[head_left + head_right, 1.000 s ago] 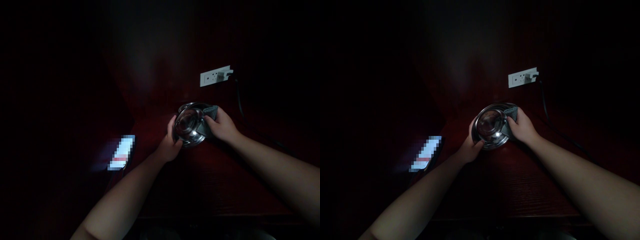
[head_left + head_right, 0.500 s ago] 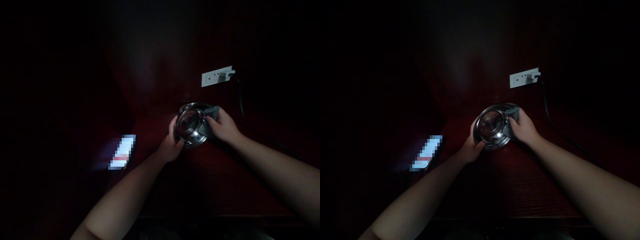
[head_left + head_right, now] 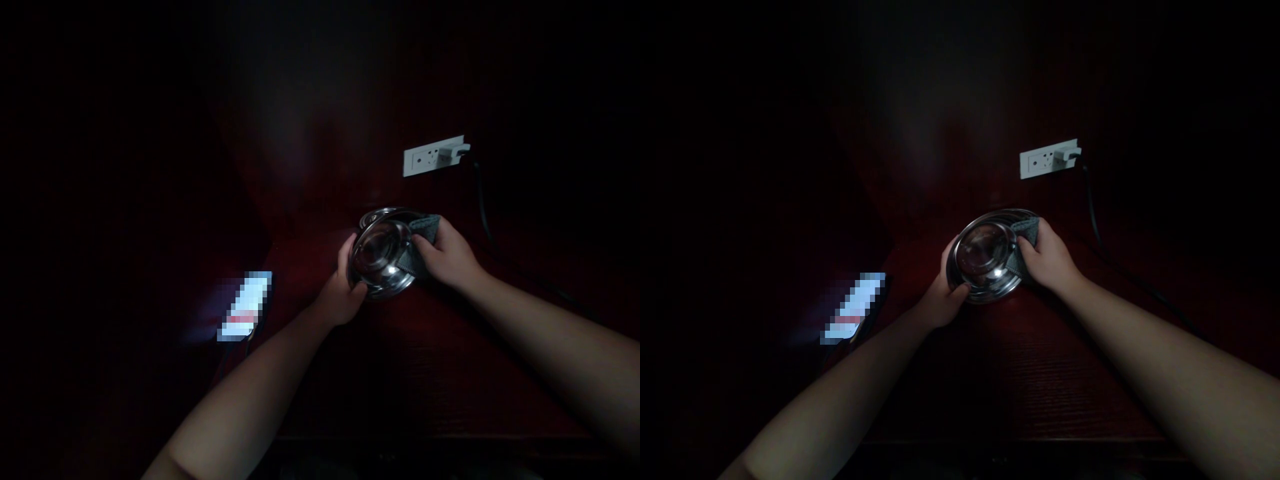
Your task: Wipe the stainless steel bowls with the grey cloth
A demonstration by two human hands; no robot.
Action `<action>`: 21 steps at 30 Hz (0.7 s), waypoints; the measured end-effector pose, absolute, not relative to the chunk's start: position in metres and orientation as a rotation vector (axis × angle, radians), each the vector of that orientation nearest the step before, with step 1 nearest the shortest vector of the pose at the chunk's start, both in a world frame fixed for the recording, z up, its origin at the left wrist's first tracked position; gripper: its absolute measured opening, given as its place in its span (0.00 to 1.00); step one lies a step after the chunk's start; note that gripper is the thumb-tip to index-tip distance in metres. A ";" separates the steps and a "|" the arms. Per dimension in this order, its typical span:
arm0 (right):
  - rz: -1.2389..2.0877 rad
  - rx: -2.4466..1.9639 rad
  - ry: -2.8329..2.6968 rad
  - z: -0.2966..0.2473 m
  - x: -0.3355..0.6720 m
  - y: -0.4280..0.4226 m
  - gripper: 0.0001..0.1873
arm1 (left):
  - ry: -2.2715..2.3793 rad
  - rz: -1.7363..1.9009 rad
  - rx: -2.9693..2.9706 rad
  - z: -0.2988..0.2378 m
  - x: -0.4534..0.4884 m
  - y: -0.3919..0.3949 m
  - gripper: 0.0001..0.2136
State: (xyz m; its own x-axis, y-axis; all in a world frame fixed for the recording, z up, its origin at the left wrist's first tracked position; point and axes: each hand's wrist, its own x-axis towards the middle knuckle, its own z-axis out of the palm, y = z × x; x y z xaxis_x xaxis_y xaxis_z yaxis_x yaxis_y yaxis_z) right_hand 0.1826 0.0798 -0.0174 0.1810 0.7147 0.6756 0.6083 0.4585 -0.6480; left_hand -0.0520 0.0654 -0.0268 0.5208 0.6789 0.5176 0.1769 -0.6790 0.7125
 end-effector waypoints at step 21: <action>0.057 -1.248 -1.569 -0.009 0.183 0.072 0.07 | 0.654 1.057 2.172 -0.018 -0.053 0.064 0.40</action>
State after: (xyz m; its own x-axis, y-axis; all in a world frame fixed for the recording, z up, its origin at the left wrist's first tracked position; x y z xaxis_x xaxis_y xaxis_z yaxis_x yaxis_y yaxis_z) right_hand 0.1827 0.0721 -0.0094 0.1290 0.7180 0.6840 0.6660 0.4483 -0.5962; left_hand -0.0525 0.0639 -0.0176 0.5554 0.6608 0.5049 0.1565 -0.6794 0.7169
